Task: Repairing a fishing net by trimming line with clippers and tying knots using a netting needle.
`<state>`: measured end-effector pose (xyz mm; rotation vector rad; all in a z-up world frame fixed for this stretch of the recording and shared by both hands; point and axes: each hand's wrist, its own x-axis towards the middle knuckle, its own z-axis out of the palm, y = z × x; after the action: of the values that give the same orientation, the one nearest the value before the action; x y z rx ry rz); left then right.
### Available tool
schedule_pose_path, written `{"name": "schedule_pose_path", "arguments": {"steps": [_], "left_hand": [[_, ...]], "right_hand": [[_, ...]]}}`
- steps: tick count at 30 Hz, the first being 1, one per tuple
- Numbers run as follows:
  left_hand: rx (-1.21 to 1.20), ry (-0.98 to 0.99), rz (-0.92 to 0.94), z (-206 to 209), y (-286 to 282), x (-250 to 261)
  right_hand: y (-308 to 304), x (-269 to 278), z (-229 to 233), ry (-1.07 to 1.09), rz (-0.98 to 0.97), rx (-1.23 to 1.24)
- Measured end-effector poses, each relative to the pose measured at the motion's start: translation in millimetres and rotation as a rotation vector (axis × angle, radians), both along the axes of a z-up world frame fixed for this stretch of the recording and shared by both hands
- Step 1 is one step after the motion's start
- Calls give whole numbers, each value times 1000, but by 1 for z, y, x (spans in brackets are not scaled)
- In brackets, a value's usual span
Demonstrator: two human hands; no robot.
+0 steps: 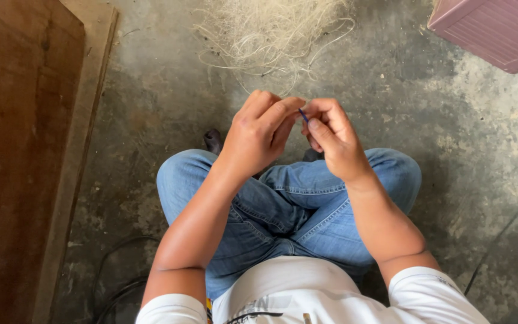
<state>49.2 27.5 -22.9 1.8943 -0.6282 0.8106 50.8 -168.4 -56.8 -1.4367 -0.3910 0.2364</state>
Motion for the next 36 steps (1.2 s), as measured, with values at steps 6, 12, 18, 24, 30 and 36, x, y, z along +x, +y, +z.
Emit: {"name": "schedule_pose_path", "arguments": {"steps": [6, 12, 18, 24, 30, 36], "left_hand": [[-5, -27, 30, -8, -3, -2], [-5, -48, 39, 5, -6, -4], [-220, 158, -14, 31, -14, -12], [-365, 307, -74, 42, -22, -20], [-314, 229, -81, 51, -29, -49], [-246, 77, -87, 39, -58, -83]], "right_hand": [[-1, 3, -11, -158, -60, -89], [-3, 9, 1, -118, -31, -83], [-2, 13, 15, 1, -20, 9], [-4, 8, 31, 180, 67, 391], [-4, 1, 74, 140, -38, 508], [0, -19, 102, 80, -146, 522]]}}
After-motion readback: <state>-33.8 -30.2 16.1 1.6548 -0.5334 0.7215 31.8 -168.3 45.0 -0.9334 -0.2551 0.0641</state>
